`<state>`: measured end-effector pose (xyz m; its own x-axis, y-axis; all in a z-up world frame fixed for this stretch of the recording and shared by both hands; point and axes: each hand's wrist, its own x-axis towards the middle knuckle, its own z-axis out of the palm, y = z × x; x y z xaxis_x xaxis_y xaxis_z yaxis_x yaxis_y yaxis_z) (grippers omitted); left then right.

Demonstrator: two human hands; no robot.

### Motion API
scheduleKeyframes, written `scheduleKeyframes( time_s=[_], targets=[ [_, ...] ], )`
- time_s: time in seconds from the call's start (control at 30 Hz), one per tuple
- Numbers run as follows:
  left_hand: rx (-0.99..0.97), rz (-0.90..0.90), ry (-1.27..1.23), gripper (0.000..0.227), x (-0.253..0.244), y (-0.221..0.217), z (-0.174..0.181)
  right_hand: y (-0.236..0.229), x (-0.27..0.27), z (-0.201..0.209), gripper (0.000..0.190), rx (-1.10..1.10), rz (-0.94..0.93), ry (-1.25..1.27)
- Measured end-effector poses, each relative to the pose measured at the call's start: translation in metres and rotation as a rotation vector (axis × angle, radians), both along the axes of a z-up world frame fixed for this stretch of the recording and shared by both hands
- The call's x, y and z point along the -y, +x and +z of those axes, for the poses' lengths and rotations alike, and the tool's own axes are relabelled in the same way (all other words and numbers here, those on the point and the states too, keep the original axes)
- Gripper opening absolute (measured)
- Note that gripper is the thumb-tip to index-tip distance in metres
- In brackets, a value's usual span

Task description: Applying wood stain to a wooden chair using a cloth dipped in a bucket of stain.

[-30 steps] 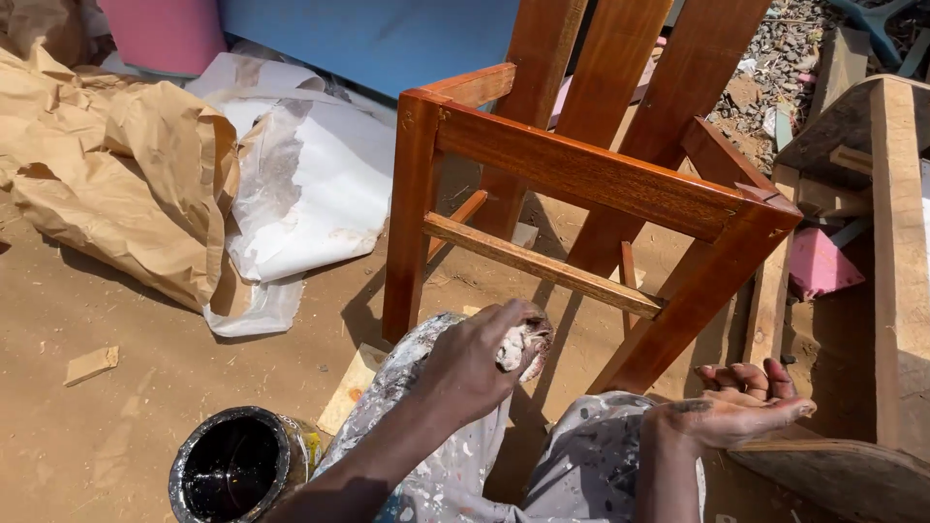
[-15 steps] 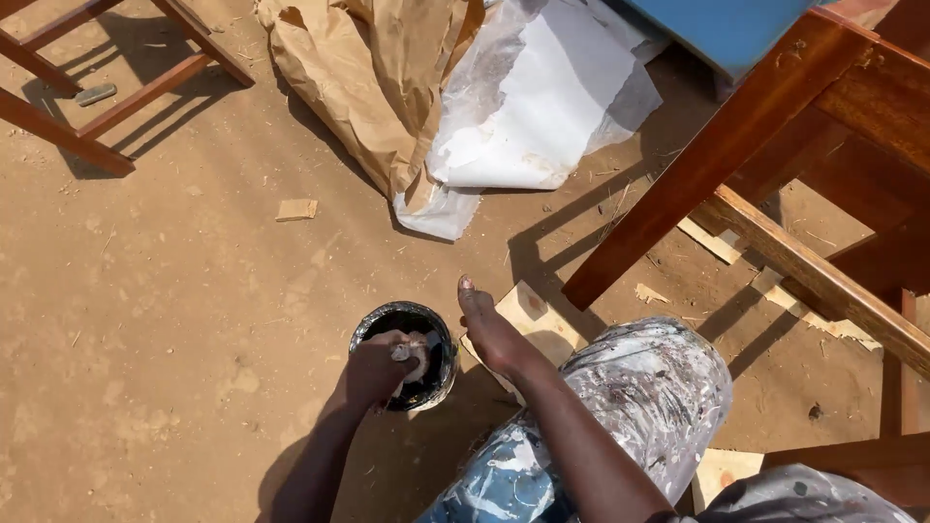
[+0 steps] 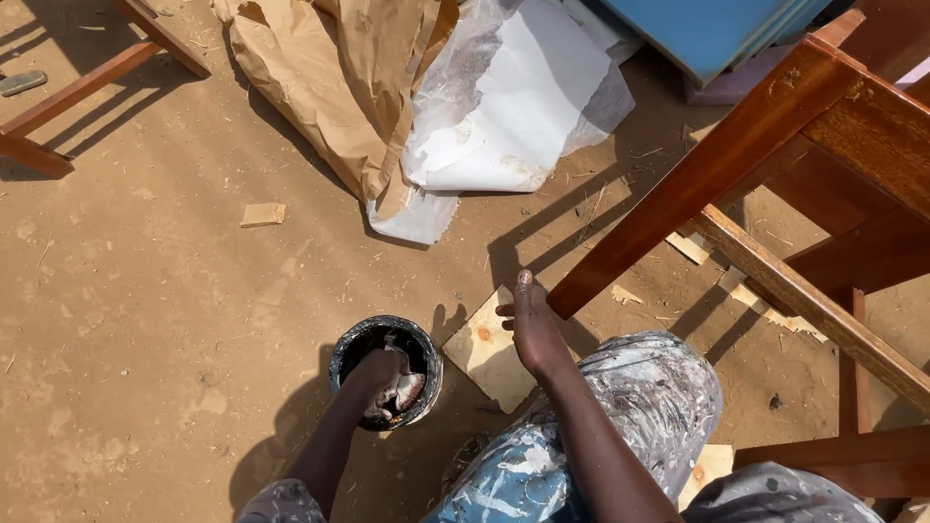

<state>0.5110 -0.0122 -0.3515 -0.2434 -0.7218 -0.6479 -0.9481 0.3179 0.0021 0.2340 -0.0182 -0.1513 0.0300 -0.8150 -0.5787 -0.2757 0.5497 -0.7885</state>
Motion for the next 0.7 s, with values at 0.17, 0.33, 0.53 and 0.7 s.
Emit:
scheduleKeyframes(
  time_s=[0.17,0.33,0.53,0.7],
  targets=[
    [-0.707,1.113,0.542,0.064,-0.007,-0.01,0.133,-0.002,0.004,-0.021,0.093,0.055,-0.025,-0.054],
    [-1.44,1.425,0.771,0.026,0.007,-0.046,0.089,-0.041,-0.016,0.015,0.063,0.379,-0.694,-0.353],
    [-1.777,1.038,0.813,0.05,0.017,-0.216,0.192,-0.153,-0.122,-0.029,0.037,0.662,-1.337,-0.597],
    [-1.558,0.524,0.634,0.031,-0.007,-0.36,0.249,-0.232,-0.173,-0.079,0.035,0.848,-1.643,-0.472]
  ],
)
